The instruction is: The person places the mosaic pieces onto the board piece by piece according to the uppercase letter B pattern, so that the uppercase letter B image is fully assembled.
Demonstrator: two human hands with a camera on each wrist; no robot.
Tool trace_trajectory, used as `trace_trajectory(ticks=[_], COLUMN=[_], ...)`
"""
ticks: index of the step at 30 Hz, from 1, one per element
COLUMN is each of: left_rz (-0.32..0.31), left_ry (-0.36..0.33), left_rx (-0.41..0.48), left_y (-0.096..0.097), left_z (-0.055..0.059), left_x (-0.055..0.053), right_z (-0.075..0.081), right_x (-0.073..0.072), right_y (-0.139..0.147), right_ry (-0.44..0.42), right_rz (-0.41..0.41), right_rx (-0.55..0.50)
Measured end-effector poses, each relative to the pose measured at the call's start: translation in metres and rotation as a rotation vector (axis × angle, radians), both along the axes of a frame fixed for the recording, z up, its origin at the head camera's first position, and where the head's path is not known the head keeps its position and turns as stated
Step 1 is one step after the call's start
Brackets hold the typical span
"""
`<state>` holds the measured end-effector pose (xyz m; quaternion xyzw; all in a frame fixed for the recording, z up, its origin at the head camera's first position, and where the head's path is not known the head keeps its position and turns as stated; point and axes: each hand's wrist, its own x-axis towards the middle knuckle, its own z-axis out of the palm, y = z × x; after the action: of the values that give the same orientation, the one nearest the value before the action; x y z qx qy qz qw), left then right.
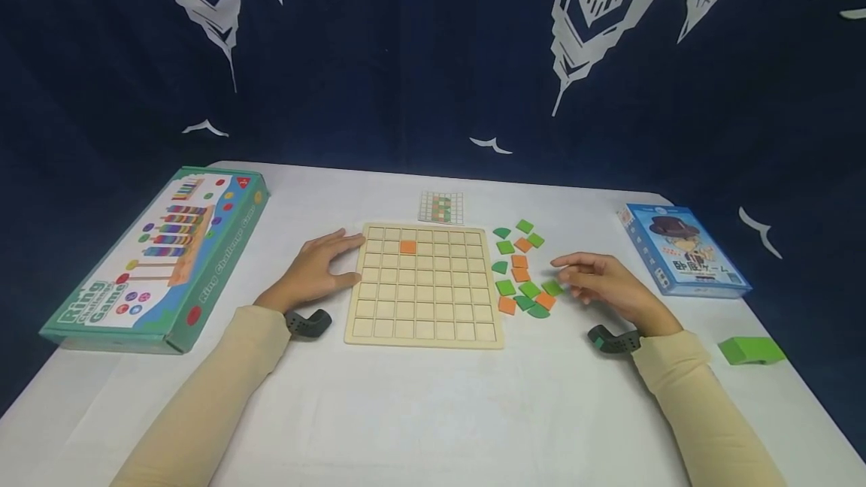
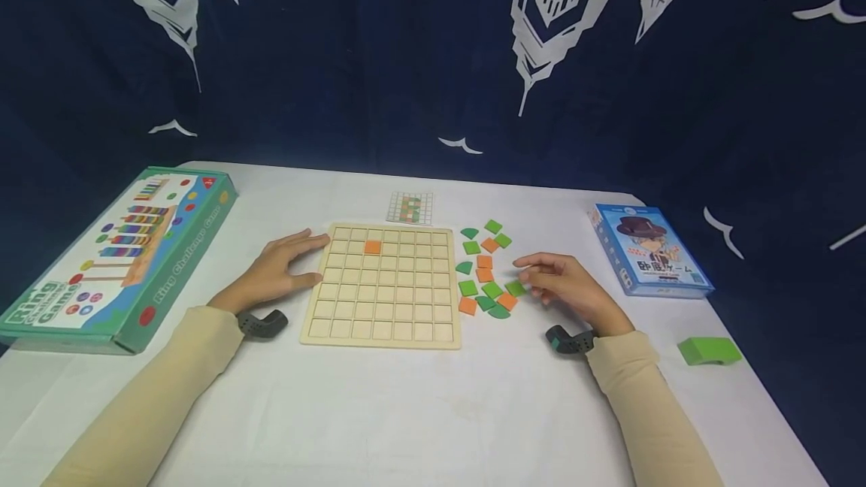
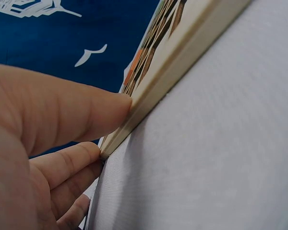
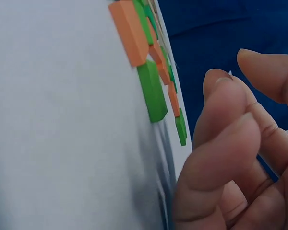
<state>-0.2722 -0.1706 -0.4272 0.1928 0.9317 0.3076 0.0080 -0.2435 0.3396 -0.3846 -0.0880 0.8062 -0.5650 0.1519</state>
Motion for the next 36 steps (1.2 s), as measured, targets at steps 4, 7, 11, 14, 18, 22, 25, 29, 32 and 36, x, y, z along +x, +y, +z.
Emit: trace_trajectory(ticks=[4, 7, 11, 14, 18, 22, 25, 29, 32, 36], left_rz=[0.003, 0.005, 0.005, 0.001, -0.004, 0.0, 0.003, 0.003, 0.002, 0.004], left_ry=[-0.003, -0.007, -0.005, -0.001, 0.0, -0.003, -0.005, -0.005, -0.004, -0.007], left_rx=[0.0, 0.003, 0.008, 0.01, 0.011, 0.013, 0.013, 0.017, 0.018, 0.016], left_y=[0.0, 0.001, 0.0, 0.0, 0.0, 0.0, 0.0, -0.001, -0.001, -0.001], left_z=[0.0, 0.0, 0.0, 0.0, 0.0, 0.0, -0.001, -0.001, -0.002, -0.002], left_x=[0.0, 0.001, 0.001, 0.001, 0.001, 0.001, 0.001, 0.001, 0.0, 0.0], right_z=[-0.003, -0.006, -0.008, -0.01, -0.014, -0.017, -0.018, -0.019, -0.019, -0.019], right_x=[-0.001, -0.001, -0.001, -0.001, -0.001, -0.001, -0.001, -0.002, -0.001, -0.001], right_y=[0.002, 0.004, 0.008, 0.011, 0.012, 0.011, 0.011, 0.011, 0.01, 0.009], right_ry=[0.005, 0.008, 0.018, 0.027, 0.042, 0.07, 0.099, 0.124, 0.13, 0.124], right_rz=[0.008, 0.01, 0.019, 0.03, 0.039, 0.064, 0.085, 0.097, 0.095, 0.075], right_rx=[0.039, 0.054, 0.078, 0.121, 0.17, 0.176, 0.176, 0.18, 0.183, 0.199])
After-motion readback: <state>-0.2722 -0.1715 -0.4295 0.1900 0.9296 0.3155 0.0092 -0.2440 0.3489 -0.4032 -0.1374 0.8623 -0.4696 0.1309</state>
